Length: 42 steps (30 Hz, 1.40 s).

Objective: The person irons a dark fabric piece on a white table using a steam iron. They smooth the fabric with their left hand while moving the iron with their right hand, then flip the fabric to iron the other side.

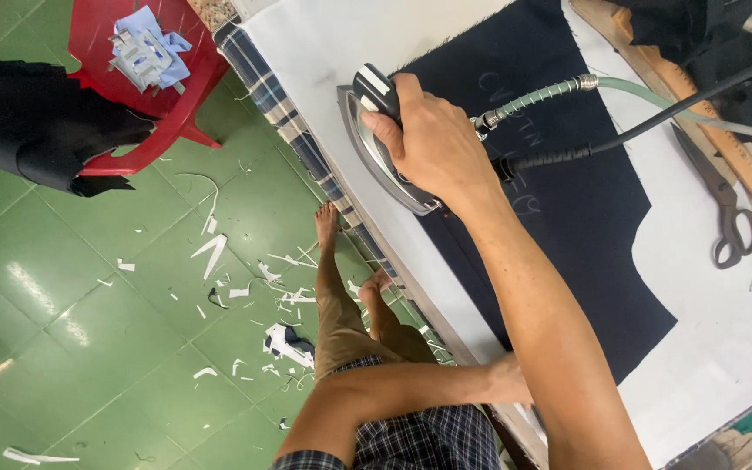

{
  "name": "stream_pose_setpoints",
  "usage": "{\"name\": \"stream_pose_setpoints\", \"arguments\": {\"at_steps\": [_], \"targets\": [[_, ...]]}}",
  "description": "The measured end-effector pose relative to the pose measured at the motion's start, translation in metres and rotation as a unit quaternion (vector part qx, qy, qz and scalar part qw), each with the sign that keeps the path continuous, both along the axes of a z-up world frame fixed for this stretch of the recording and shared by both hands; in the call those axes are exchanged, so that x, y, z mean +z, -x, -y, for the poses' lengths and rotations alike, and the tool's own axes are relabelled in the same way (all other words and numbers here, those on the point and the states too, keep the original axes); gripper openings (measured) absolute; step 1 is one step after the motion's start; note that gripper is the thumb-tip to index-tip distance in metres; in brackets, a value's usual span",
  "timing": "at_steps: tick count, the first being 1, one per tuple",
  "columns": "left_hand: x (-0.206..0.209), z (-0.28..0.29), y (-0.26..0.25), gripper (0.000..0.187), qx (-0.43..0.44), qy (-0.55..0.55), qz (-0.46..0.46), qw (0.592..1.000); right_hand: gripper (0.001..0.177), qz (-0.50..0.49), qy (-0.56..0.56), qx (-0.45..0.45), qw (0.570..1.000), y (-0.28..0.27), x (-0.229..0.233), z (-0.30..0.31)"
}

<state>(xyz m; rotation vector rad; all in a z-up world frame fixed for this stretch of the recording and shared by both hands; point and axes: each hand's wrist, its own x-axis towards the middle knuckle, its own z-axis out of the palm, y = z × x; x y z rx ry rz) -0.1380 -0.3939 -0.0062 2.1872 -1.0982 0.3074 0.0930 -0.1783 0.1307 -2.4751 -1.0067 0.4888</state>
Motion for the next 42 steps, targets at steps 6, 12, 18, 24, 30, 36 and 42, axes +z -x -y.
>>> {"name": "stream_pose_setpoints", "arguments": {"at_steps": [6, 12, 18, 24, 30, 36, 42], "targets": [[0.008, -0.119, -0.045, 0.028, 0.108, 0.118, 0.017, 0.987, 0.050, 0.008, 0.024, 0.002, 1.000, 0.000, -0.001, -0.002], [0.055, -0.228, -0.073, 0.084, 0.063, -0.282, -0.080, 0.954, 0.049, 0.011, 0.065, -0.024, 0.998, 0.002, 0.005, -0.010], [0.020, -0.216, -0.066, 0.085, 0.059, -0.217, -0.108, 0.968, 0.051, 0.038, 0.102, -0.047, 0.993, -0.004, -0.002, -0.029], [0.050, -0.254, -0.089, 0.079, 0.082, -0.136, -0.081, 0.984, 0.044, 0.054, 0.088, -0.021, 0.994, -0.015, 0.000, -0.047], [0.018, -0.257, -0.101, 0.080, 0.001, -0.240, -0.145, 0.960, 0.048, 0.010, 0.085, -0.008, 0.996, -0.026, -0.001, -0.064], [-0.020, -0.252, -0.101, 0.075, 0.046, -0.228, -0.084, 0.969, 0.048, -0.005, 0.086, -0.001, 0.996, -0.035, 0.001, -0.080], [0.027, -0.283, -0.116, 0.082, 0.021, -0.200, -0.118, 0.972, 0.049, 0.010, 0.084, 0.011, 0.996, -0.042, -0.003, -0.094]]}}
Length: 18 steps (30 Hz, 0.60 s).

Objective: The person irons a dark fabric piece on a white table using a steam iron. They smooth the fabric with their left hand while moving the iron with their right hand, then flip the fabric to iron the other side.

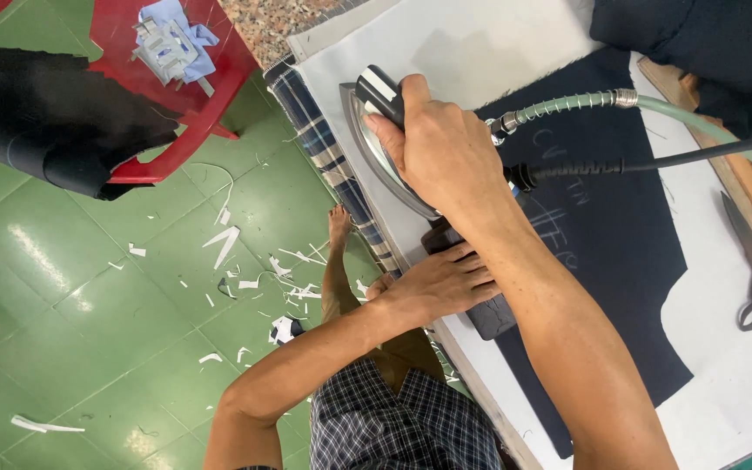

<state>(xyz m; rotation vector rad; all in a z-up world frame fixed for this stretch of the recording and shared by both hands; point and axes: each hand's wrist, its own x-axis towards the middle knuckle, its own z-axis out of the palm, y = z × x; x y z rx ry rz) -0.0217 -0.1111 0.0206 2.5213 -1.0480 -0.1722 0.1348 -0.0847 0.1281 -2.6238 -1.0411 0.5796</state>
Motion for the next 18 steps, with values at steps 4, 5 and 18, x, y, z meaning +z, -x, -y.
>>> {"name": "stream_pose_setpoints", "arguments": {"at_steps": [4, 5, 18], "targets": [[-0.021, 0.005, 0.004, 0.075, 0.011, -0.013, 0.022, 1.000, 0.048, 0.007, -0.003, 0.006, 1.000, -0.003, -0.001, -0.007], [-0.028, 0.008, 0.004, 0.070, 0.016, -0.046, 0.050, 0.998, 0.048, 0.008, -0.003, 0.007, 1.000, -0.004, 0.000, -0.008], [-0.049, 0.012, 0.011, 0.060, 0.036, -0.224, 0.182, 0.957, 0.052, 0.038, -0.018, 0.021, 0.999, -0.011, -0.003, -0.023]]}}
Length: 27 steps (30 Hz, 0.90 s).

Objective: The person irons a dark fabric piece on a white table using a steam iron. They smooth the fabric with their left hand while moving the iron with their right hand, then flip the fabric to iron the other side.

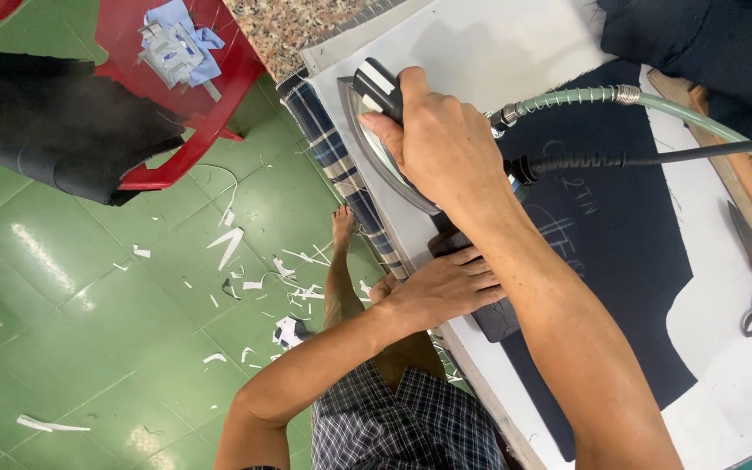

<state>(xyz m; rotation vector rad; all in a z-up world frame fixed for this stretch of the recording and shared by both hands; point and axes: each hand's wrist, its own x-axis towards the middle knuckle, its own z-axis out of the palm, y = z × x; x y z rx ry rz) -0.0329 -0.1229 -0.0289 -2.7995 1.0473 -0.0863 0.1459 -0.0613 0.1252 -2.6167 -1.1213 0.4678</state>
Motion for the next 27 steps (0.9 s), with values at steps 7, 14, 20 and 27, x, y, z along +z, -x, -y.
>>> {"name": "stream_pose_setpoints", "arguments": {"at_steps": [7, 14, 20, 27], "targets": [[0.036, -0.019, -0.011, 0.059, -0.025, 0.327, -0.175, 0.928, 0.056, 0.012, 0.005, 0.001, 1.000, -0.004, -0.005, -0.006], [0.051, -0.026, -0.016, 0.061, -0.029, 0.308, -0.202, 0.929, 0.058, 0.024, -0.015, 0.004, 1.000, -0.009, -0.004, -0.013], [0.050, -0.029, -0.021, 0.027, -0.011, 0.350, -0.099, 0.931, 0.055, 0.041, -0.003, -0.027, 0.999, -0.018, 0.001, -0.019], [0.022, -0.104, -0.058, 0.045, 0.028, 0.324, 0.034, 0.945, 0.058, 0.161, 0.001, -0.075, 0.984, -0.040, 0.041, 0.079]]}}
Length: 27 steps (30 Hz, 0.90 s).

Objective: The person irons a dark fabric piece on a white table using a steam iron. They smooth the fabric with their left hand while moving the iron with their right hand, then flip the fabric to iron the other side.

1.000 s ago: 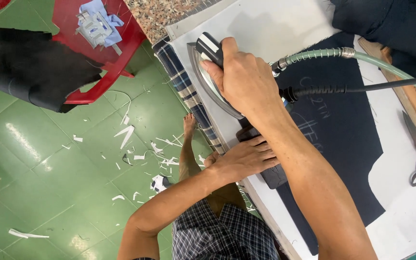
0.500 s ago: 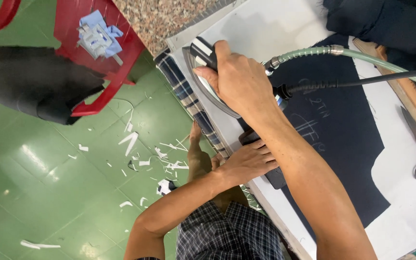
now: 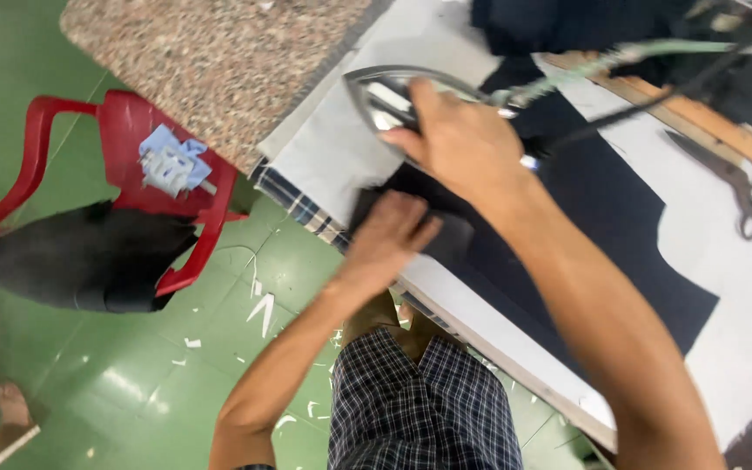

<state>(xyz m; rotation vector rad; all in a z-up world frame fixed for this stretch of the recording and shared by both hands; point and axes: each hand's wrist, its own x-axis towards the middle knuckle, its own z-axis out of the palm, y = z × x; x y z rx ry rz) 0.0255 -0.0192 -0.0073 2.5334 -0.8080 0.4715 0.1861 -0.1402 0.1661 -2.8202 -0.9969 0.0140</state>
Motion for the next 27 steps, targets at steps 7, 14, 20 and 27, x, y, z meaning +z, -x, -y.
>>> {"name": "stream_pose_setpoints", "arguments": {"at_steps": [7, 14, 20, 27], "targets": [[0.031, -0.052, -0.029, 0.064, 0.083, -0.074, -0.104, 0.988, 0.060, -0.047, 0.037, -0.128, 0.990, 0.082, 0.032, 0.136], [0.064, -0.028, -0.014, 0.050, 0.141, -0.083, -0.054, 0.985, 0.062, -0.190, 0.066, -0.063, 0.978, 0.159, -0.002, 0.155], [-0.021, 0.122, 0.150, 0.020, 0.257, 0.029, 0.055, 0.964, 0.058, -0.182, 0.000, 0.006, 0.983, 0.178, -0.032, 0.157], [-0.014, 0.413, 0.264, 0.073, 0.191, 0.082, -0.120, 0.971, 0.044, -0.173, -0.014, 0.000, 0.985, 0.197, -0.044, 0.178]]}}
